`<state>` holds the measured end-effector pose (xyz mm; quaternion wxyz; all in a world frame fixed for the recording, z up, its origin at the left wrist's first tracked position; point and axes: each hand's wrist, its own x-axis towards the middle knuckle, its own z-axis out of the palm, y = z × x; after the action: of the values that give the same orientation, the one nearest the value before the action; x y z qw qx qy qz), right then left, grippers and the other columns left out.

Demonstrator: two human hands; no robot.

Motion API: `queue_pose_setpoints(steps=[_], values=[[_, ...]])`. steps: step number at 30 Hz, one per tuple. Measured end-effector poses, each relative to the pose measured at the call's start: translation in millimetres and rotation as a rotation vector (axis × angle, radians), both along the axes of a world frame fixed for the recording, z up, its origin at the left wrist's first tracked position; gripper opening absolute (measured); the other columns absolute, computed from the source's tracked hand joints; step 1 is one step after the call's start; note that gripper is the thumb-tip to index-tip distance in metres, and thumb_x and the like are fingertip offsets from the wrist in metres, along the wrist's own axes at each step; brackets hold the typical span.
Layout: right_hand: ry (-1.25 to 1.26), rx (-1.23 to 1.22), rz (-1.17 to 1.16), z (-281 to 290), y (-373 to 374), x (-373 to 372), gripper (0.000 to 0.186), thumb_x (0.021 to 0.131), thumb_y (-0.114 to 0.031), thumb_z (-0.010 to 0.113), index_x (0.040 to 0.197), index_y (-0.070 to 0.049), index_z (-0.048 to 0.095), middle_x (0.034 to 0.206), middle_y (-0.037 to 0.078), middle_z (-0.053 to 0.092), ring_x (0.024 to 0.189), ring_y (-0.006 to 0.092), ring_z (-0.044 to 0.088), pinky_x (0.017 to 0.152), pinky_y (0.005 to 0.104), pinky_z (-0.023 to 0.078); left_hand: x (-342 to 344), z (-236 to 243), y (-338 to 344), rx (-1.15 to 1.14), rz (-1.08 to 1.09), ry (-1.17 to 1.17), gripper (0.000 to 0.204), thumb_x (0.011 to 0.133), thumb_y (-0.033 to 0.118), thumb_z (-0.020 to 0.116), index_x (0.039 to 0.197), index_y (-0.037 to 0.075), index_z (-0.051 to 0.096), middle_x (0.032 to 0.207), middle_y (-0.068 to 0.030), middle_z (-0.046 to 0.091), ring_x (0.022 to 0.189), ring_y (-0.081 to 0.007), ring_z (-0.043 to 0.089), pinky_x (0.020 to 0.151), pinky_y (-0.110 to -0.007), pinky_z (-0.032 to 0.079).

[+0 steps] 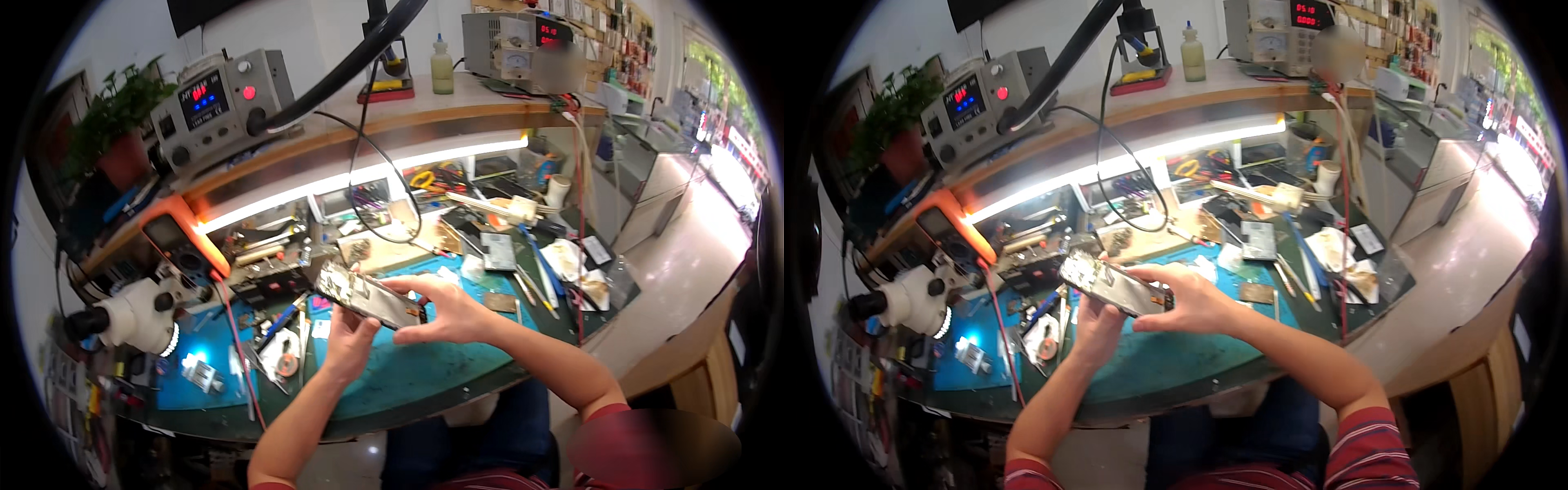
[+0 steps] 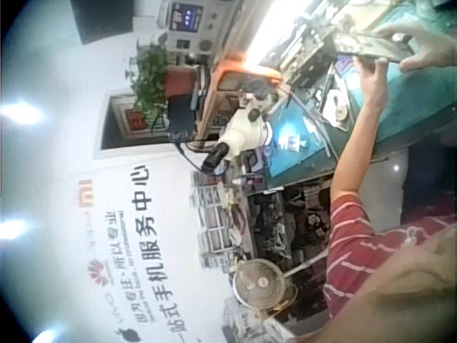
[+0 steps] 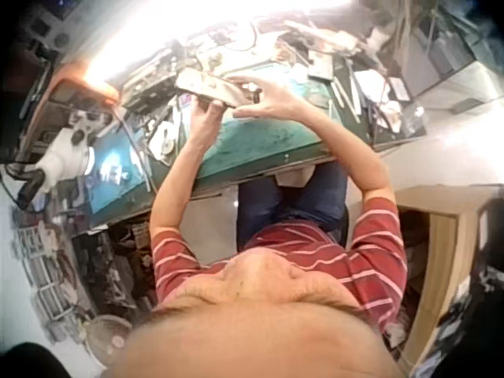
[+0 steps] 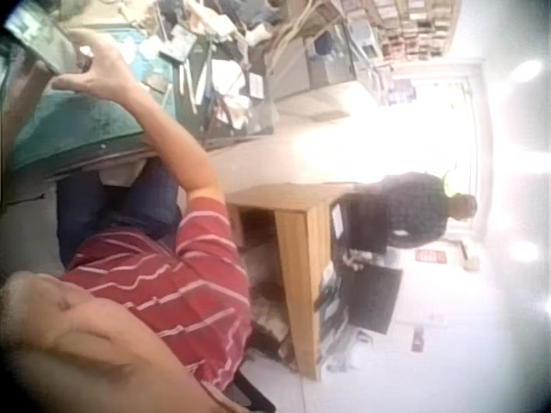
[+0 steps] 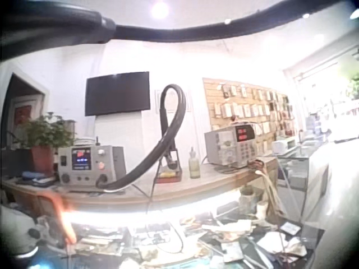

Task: The person removes a battery from a disassembled smartphone, then uses a small brush to clean adhesive residue from the phone's internal frame. The battery is set aside while the person continues to clean the frame surface.

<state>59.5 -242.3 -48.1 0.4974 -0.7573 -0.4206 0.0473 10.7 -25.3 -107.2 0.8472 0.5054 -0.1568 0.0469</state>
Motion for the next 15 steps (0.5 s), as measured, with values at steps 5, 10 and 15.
queue_pose_setpoints(steps=[5, 10, 15], values=[[-0.112, 0.161, -0.114, -24.4, 5.9, -7.3, 0.075, 0.079, -0.04, 0.086, 0.14, -0.007, 0.058, 0.122, 0.016, 0.067, 0.111, 0.0306, 0.065, 0.096, 0.0393, 0.051, 0.0, 12.7, 4.9, 0.152, 0.01, 0.03, 0.119, 0.077, 0.043, 0.089, 0.162, 0.005, 0.015, 0.143, -0.0051, 0.05, 0.133, -0.0205, 0.051, 0.113, -0.04, 0.042], [-0.027, 0.147, -0.128, -32.5, -2.5, -12.6, 0.072, 0.078, -0.037, 0.085, 0.139, -0.006, 0.059, 0.118, 0.016, 0.068, 0.108, 0.0298, 0.066, 0.094, 0.0399, 0.052, -2.0, 1.8, 5.5, 0.196, 0.018, 0.097, 0.103, 0.085, 0.026, 0.085, 0.161, 0.004, 0.02, 0.143, -0.0061, 0.051, 0.13, -0.0197, 0.054, 0.109, -0.038, 0.046], [-0.263, 0.206, -0.233, -41.8, -0.7, -13.5, 0.068, 0.081, -0.04, 0.082, 0.135, -0.007, 0.059, 0.122, 0.016, 0.065, 0.109, 0.0334, 0.064, 0.095, 0.0417, 0.052, -2.0, -18.3, 13.5, 0.084, -0.075, 0.111, 0.081, 0.084, 0.011, 0.084, 0.148, 0.001, 0.035, 0.145, -0.0125, 0.051, 0.133, -0.0241, 0.053, 0.112, -0.042, 0.044]])
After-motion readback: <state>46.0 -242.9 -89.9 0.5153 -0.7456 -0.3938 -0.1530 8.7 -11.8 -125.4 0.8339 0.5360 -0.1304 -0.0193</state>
